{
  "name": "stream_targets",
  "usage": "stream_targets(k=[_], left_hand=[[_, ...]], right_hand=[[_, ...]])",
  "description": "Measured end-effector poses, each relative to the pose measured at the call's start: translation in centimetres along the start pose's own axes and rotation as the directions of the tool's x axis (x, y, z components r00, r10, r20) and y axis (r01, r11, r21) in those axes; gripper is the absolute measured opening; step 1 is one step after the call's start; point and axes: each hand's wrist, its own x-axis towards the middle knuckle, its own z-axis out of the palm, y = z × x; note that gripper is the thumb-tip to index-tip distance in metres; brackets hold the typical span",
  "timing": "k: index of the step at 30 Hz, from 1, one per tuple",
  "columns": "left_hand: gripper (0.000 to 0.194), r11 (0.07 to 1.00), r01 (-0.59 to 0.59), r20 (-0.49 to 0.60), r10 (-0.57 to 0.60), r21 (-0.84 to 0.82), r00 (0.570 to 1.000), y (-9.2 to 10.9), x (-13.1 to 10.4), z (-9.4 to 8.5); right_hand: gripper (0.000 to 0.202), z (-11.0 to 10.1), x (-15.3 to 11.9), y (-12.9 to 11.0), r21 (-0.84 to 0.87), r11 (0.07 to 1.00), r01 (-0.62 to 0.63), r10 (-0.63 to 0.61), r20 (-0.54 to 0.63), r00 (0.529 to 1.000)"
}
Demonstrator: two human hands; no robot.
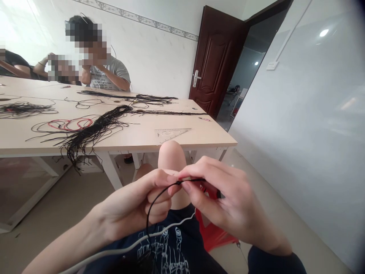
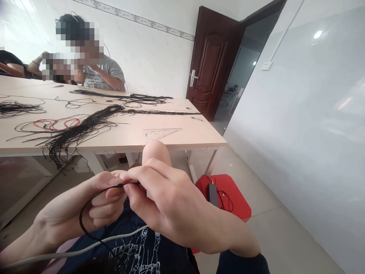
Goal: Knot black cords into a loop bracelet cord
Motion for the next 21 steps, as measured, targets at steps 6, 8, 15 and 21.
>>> stream_targets(k=[6, 8, 15, 21], left_hand=[[0.021, 0.975, 0.103, 0.193, -0.064, -0.199, 0.979, -0.3, 0.1, -0.1], [0.02, 0.968, 0.121, 0.263, -0.061, -0.22, 0.963, -0.3, 0.2, 0.0], [0.027, 0.994, -0.094, 0.291, 0.073, 0.06, 0.954, 0.6, 0.0, 0.8], [0.023, 0.653, -0.453, 0.267, 0.369, 0.607, 0.89, 2.5, -0.4, 1.2]], right_hand=[[0.008, -0.7, 0.7, -0.1, -0.012, 0.999, 0.046, -0.046, -0.016, 0.999], [0.008, -0.8, 0.9, -0.2, -0.023, 0.999, 0.034, -0.035, -0.032, 0.999], [0.009, -1.6, 1.4, -1.2, 0.104, 0.99, -0.091, 0.09, 0.015, 0.996], [0.007, -1.5, 1.6, -2.3, 0.158, 0.969, -0.19, 0.205, -0.091, 0.974]])
